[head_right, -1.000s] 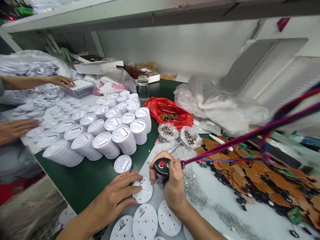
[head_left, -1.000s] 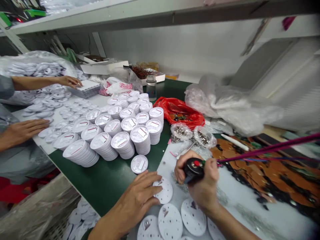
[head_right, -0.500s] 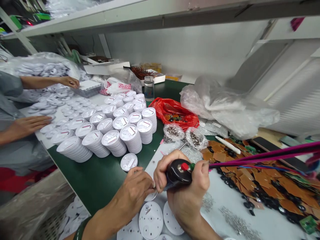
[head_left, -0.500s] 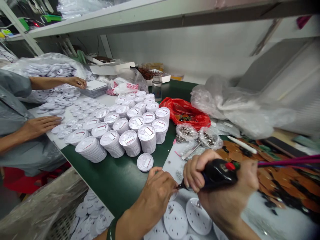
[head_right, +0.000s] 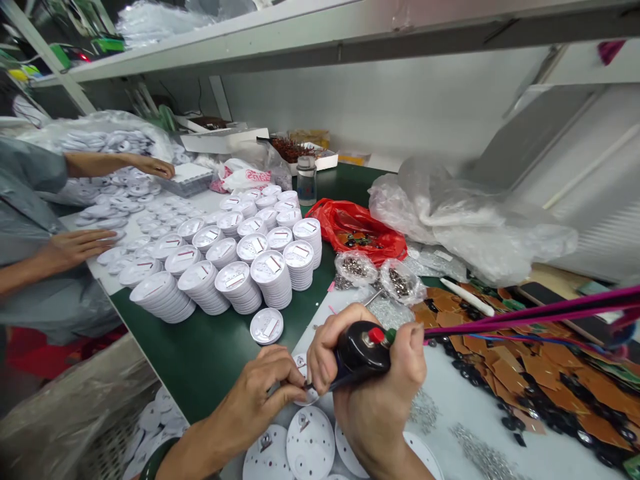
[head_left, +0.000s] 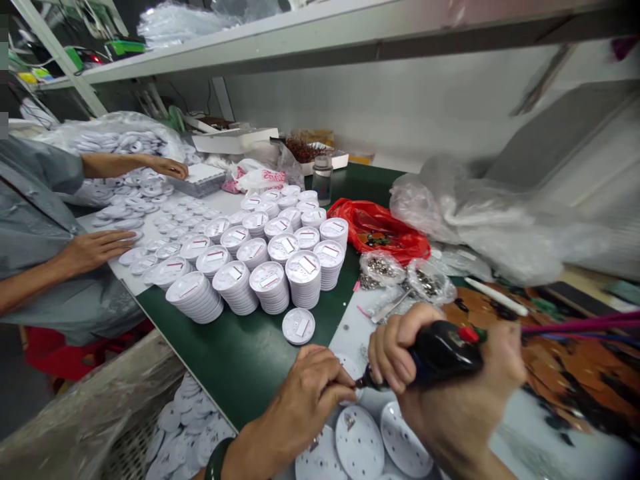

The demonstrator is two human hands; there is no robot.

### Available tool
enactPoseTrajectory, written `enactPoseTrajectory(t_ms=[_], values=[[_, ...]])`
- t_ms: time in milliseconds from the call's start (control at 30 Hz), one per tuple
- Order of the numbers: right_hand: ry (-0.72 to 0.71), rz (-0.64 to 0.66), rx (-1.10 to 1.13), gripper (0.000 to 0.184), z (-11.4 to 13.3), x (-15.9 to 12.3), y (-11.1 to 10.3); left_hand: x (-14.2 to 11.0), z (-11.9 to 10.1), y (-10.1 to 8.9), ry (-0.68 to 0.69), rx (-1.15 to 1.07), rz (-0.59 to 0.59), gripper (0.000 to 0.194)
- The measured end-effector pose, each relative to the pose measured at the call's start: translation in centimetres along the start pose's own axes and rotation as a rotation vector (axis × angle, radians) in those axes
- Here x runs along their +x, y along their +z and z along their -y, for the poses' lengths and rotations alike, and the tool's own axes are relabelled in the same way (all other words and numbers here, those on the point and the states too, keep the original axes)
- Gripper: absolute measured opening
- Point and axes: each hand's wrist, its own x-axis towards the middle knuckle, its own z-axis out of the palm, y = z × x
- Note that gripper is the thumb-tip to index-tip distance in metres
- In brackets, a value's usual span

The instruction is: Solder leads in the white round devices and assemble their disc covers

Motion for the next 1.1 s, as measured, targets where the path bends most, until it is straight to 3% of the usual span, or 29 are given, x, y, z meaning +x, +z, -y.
enactPoseTrajectory(t_ms=[267,367,500,600,767,1100], values=[[0.018,0.069,-0.025,0.067,-0.1,0.1,0.7,-0.2,-0.2,-0.3,-0.114,-0.079,-0.006,0.024],[0.028,0.083,-0.055,0.063,-0.2,0.2,0.6,-1.1,-0.1,-0.9,0.0,0.002,0.002,0.016],[0.014,0.073,-0.105,0.063,-1.1,0.9,0.1,-2.7,0.9,-0.9,0.222,0.283,-0.06,0.019],[0.049,0.108,-0.115,0.065,-2.7,1.4,-0.2,-3.4,2.1,0.1,0.325,0.457,0.016,0.017],[0.101,0.192,-0.137,0.065,-5.3,1.6,-0.5,-3.5,3.3,1.5,0.341,0.506,0.002,0.018],[0.128,0.256,-0.144,0.062,-7.4,1.0,-1.8,-3.4,3.4,1.6,0.367,0.428,-0.047,0.023]])
